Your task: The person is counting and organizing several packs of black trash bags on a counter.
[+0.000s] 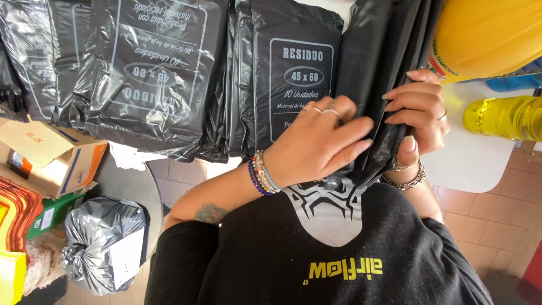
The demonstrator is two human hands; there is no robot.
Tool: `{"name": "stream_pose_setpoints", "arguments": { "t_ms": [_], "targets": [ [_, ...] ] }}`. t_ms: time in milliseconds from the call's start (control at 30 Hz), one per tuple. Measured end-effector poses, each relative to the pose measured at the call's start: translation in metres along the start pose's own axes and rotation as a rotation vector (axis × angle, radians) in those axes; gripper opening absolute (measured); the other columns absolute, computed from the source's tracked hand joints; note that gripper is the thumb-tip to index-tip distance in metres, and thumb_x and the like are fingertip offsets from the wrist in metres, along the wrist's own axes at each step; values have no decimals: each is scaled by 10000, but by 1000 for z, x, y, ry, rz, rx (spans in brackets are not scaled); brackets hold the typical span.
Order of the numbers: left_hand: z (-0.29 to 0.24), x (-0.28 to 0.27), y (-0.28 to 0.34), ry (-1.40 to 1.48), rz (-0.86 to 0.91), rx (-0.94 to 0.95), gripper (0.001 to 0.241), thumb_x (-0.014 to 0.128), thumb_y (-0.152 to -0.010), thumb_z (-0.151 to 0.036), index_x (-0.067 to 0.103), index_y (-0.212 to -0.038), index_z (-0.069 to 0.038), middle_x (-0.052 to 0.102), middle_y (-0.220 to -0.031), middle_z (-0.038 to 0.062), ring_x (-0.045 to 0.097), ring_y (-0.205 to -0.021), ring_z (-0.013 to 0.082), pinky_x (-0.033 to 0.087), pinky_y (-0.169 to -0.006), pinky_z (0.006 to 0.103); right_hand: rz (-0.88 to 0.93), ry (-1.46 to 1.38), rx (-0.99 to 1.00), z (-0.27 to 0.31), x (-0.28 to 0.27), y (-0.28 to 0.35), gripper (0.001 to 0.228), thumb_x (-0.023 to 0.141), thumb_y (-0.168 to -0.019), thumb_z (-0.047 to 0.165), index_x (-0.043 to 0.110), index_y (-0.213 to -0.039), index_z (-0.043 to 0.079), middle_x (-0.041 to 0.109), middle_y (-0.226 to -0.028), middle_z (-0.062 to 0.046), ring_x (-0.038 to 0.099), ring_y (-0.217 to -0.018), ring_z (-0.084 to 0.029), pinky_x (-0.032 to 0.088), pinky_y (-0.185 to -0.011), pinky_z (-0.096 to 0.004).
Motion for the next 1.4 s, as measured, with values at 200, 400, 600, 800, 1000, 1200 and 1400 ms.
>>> {"name": "stream_pose_setpoints", "arguments": {
  "t_ms": [200,400,600,800,1000,1200,1400],
  "targets": [
    [-5,-24,8,-172,-171,-98,216,601,-1039,-264,567,-954,-68,504,-1064,131,536,-975,339,430,-832,482,20,28,8,5,2,-4,565,350,-1098,363,548,-732,-19,552,-755,-167,589,-734,-357,449,-923,-577],
    [-28,-3,10,-344,-110,112,204,619,-1050,-344,623,-1163,-173,609,-1126,51,585,-951,239,402,-783,420,-22,42,33,5,2,-1,547,336,-1113,379,532,-783,-10,560,-764,-171,593,-791,-360,456,-960,-573],
    [-19,-3,10,-413,-59,68,247,593,-1044,-404,643,-969,-175,587,-1195,61,532,-995,249,385,-821,430,-11,50,35,1,-3,6,530,335,-1116,371,528,-799,-7,573,-769,-183,578,-824,-369,456,-972,-578],
    [-22,-6,8,-421,-94,75,332,591,-1048,-471,616,-1071,-141,608,-1159,58,564,-1008,238,405,-849,418,4,14,-28,-6,-5,11,465,367,-1113,348,532,-838,10,625,-837,-206,597,-880,-366,465,-989,-563],
    [3,39,17,-86,82,-31,537,407,-1130,-539,282,-1542,-219,591,-1449,190,689,-892,290,578,-799,410,-86,11,-75,-18,-14,21,414,443,-1065,369,514,-883,3,545,-920,-194,562,-902,-343,527,-913,-540],
    [6,29,-2,260,197,-171,529,257,-1061,-521,396,-1377,-120,562,-1306,238,701,-818,367,600,-641,499,-62,63,-59,-9,-5,12,504,357,-1087,448,498,-882,10,568,-865,-191,521,-906,-338,522,-878,-529],
    [18,15,4,396,37,-263,302,421,-1073,-345,447,-1208,-76,618,-1100,103,673,-923,277,510,-813,402,74,218,1,2,4,1,719,212,-1124,468,583,-731,-7,642,-785,-153,442,-907,-318,425,-889,-535]
  ]
}}
Point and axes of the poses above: each hand's wrist, its own y-axis away from the middle knuckle, its own x-axis out of the palm, z = x × y, the point moved 7 cm from there along -y, towards the middle knuckle
